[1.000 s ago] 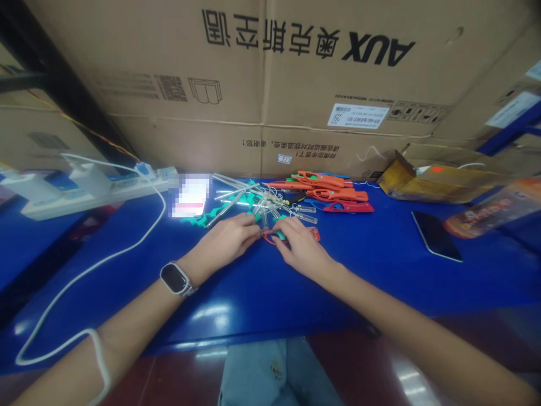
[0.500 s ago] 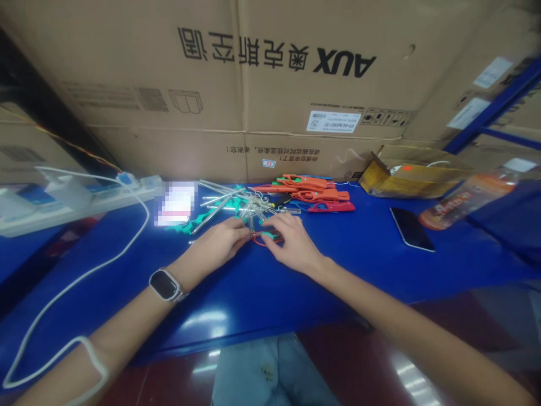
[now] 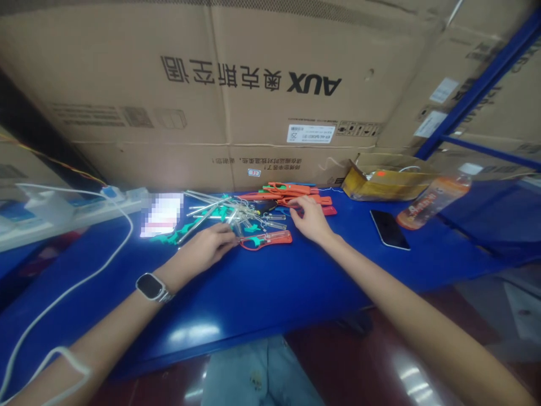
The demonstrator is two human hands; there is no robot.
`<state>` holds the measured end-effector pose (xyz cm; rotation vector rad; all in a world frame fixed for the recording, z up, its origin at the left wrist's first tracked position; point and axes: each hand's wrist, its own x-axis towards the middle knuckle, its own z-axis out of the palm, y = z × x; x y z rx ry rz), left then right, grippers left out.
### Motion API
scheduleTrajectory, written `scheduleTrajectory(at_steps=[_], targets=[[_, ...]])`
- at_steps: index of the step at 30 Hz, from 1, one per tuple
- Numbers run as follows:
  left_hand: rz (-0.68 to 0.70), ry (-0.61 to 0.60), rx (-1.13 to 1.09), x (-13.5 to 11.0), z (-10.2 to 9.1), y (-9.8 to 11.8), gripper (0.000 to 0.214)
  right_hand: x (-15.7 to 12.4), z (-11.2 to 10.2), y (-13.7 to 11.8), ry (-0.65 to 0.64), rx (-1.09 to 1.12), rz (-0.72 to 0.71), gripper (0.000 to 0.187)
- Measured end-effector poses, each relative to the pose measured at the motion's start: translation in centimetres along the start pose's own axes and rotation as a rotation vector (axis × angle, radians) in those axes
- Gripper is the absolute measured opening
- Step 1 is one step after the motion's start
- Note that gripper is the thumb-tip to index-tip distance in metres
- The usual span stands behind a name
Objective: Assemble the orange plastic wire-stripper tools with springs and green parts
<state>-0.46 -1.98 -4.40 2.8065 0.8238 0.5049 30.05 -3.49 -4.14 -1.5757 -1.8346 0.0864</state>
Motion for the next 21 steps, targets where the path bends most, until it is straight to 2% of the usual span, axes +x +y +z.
scheduleTrajectory(at_steps=[7, 13, 21], targets=[[-0.015, -0.094, 0.012, 1.1, -1.2, 0.2, 0.028, 4.9, 1.6, -0.6, -0.037, -0.297, 0.046, 0.029], [-0.041, -0.035, 0.009, 0.9, -0.1, 0.2, 0.029, 8.0, 1.6, 1.2, -0.108, -0.343, 0.218, 0.031], [0.029, 0.053, 0.106, 1.1, 0.5, 1.0, 0.029, 9.6, 0.4, 2.4, -0.204, -0.315, 0.194, 0.025]])
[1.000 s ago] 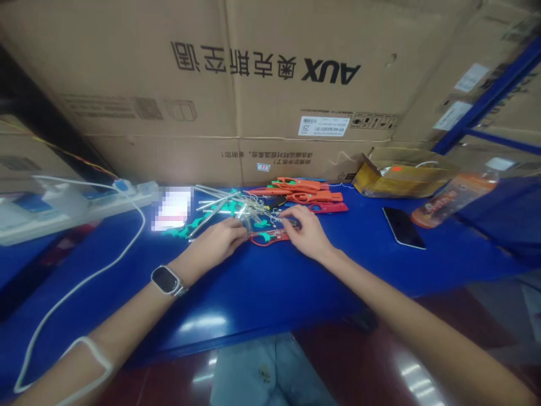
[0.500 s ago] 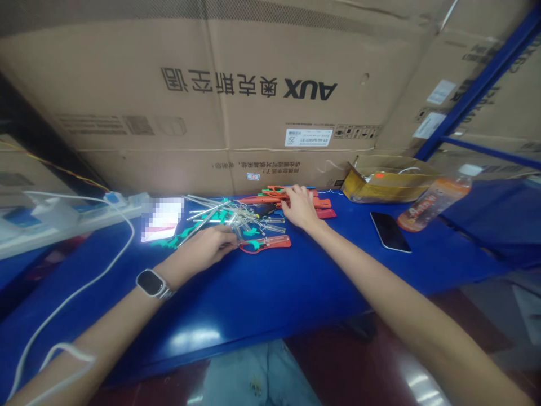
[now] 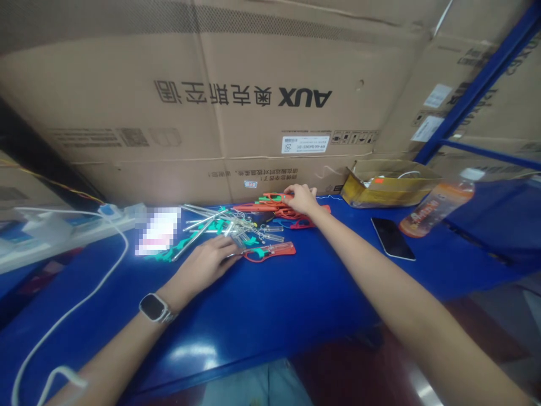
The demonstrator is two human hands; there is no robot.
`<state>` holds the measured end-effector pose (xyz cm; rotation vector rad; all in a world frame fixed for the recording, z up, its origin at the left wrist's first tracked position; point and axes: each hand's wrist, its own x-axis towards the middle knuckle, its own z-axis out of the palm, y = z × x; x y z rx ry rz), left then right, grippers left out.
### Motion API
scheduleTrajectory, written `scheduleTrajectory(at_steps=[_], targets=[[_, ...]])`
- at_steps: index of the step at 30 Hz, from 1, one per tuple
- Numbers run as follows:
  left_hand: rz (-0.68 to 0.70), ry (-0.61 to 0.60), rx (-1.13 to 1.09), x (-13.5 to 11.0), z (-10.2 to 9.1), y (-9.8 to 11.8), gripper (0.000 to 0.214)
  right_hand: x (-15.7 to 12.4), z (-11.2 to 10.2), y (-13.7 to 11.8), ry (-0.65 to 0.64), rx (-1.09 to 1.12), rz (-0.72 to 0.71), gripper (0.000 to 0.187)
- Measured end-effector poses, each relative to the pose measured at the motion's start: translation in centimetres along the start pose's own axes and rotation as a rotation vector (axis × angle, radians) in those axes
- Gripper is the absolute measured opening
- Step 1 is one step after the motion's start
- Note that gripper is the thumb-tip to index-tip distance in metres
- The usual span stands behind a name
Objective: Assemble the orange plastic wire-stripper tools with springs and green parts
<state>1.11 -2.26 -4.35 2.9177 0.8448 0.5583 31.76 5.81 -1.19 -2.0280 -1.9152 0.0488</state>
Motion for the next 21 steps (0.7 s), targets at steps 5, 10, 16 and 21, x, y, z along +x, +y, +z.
scheduleTrajectory(at_steps=[5, 10, 16, 21], targets=[[-0.019, 0.021, 0.024, 0.0, 0.0, 0.2, 0.023, 0.9, 0.4, 0.1, 0.006, -0.016, -0.026, 0.030], [-0.066, 0.099, 0.030, -0.3, -0.3, 0.4, 0.023, 1.8, 0.6, 0.5, -0.018, -0.022, -0.094, 0.031], [-0.113, 0.139, 0.013, -0.1, -0.7, 0.5, 0.021, 2.0, 0.1, 0.6, 0.011, -0.013, -0.254, 0.020], [-0.106, 0.193, -0.025, 0.2, -0.8, 1.1, 0.017, 0.7, -2.2, -0.9, 0.002, 0.046, -0.373, 0.013]])
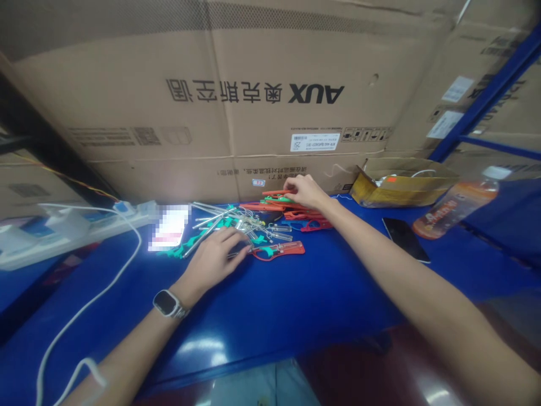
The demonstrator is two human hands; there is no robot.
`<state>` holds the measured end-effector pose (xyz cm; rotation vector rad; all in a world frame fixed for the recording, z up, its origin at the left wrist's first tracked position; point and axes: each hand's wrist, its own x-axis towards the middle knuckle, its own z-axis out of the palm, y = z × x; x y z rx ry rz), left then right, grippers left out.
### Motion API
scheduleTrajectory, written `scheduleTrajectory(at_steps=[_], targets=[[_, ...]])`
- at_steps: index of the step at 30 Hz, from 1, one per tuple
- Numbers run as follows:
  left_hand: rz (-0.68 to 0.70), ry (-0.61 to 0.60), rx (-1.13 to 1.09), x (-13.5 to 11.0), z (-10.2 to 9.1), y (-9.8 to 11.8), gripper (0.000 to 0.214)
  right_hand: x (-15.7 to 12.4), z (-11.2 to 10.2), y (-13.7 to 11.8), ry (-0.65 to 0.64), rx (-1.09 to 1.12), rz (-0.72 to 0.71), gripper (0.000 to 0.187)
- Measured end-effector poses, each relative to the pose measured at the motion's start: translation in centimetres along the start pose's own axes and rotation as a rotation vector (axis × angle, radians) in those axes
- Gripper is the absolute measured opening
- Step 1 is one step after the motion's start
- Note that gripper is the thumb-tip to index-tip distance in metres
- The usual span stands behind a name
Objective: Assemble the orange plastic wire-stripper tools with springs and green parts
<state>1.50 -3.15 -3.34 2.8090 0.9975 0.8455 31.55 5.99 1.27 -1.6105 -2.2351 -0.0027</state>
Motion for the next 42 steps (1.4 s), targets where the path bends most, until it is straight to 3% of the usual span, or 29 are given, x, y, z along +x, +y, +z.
scheduleTrajectory(at_steps=[4, 7, 12, 15, 18, 22, 27, 30, 36, 42], targets=[[-0.060, 0.230, -0.093, 0.0, -0.3, 0.5, 0.018, -2.8, -1.4, -4.0, 0.082, 0.296, -0.156, 0.019], [-0.138, 0.335, -0.188, 0.0, -0.5, 0.8, 0.024, -5.7, -0.5, -7.2, 0.060, 0.484, -0.208, 0.022], [-0.173, 0.296, -0.306, -0.2, -0.4, 0.7, 0.030, -9.0, 2.1, -9.4, 0.032, 0.556, -0.134, 0.029], [-0.144, 0.242, -0.322, -0.4, -0.5, 0.3, 0.023, -9.9, 2.5, -9.3, 0.011, 0.483, -0.152, 0.033], [-0.098, 0.133, -0.329, -0.6, -0.7, -0.4, 0.020, -10.6, 2.2, -8.8, -0.008, 0.400, -0.160, 0.048], [-0.123, -0.045, -0.317, -1.0, -0.6, -1.1, 0.023, -11.4, 2.0, -7.9, -0.015, 0.309, -0.179, 0.036], [-0.135, -0.166, -0.190, -1.1, 0.3, -1.1, 0.027, -11.5, 2.7, -6.7, 0.156, 0.411, -0.054, 0.029], [-0.109, -0.189, -0.166, -0.8, 0.8, -0.9, 0.026, -11.3, 3.2, -6.5, 0.182, 0.460, -0.011, 0.031], [-0.088, -0.178, -0.287, -0.6, 1.0, -1.4, 0.016, -11.4, 3.9, -7.4, 0.056, 0.303, -0.241, 0.034], [-0.135, -0.156, -0.342, -1.0, 0.9, -2.1, 0.020, -11.6, 3.9, -8.2, -0.053, 0.231, -0.296, 0.032]])
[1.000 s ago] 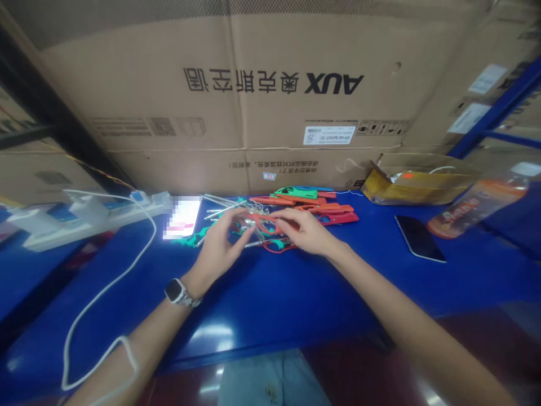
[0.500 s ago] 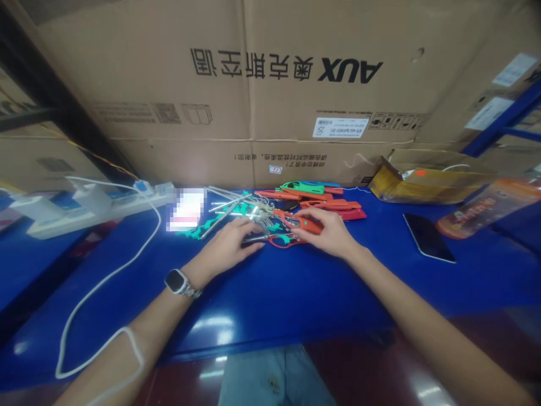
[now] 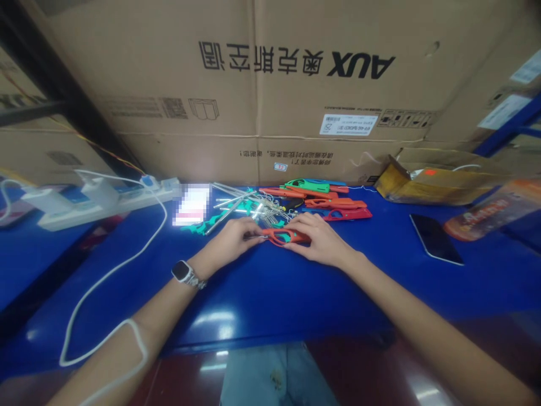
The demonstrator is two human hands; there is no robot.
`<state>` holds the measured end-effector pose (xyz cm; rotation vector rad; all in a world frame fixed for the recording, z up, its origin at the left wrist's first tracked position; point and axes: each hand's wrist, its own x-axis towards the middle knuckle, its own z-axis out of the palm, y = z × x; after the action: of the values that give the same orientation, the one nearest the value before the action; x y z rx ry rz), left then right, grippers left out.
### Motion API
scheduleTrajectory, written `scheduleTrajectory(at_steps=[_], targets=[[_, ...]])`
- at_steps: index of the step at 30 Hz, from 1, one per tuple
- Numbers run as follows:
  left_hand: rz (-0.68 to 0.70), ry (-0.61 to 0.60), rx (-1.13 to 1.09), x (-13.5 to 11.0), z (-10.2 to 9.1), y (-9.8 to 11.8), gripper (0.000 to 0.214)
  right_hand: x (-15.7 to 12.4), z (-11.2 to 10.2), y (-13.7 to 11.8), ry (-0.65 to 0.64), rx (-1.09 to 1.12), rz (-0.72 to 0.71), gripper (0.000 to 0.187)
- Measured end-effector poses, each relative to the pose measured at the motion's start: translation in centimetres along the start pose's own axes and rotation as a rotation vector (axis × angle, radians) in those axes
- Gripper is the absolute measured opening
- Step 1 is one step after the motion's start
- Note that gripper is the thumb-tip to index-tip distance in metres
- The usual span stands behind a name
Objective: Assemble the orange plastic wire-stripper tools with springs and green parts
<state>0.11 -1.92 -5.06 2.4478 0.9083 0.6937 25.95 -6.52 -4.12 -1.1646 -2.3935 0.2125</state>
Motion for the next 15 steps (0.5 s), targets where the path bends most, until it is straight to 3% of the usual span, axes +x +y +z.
scheduleTrajectory(at_steps=[6, 15], targets=[[-0.051, 0.003, -0.061, 0.0, -0.1, -0.2, 0.017, 0.0, 0.4, -0.2, 0.015, 0.049, 0.015, 0.032], [-0.120, -0.039, -0.097, -0.2, -0.6, -0.2, 0.015, 0.1, 0.4, 1.0, -0.024, 0.138, -0.101, 0.032]])
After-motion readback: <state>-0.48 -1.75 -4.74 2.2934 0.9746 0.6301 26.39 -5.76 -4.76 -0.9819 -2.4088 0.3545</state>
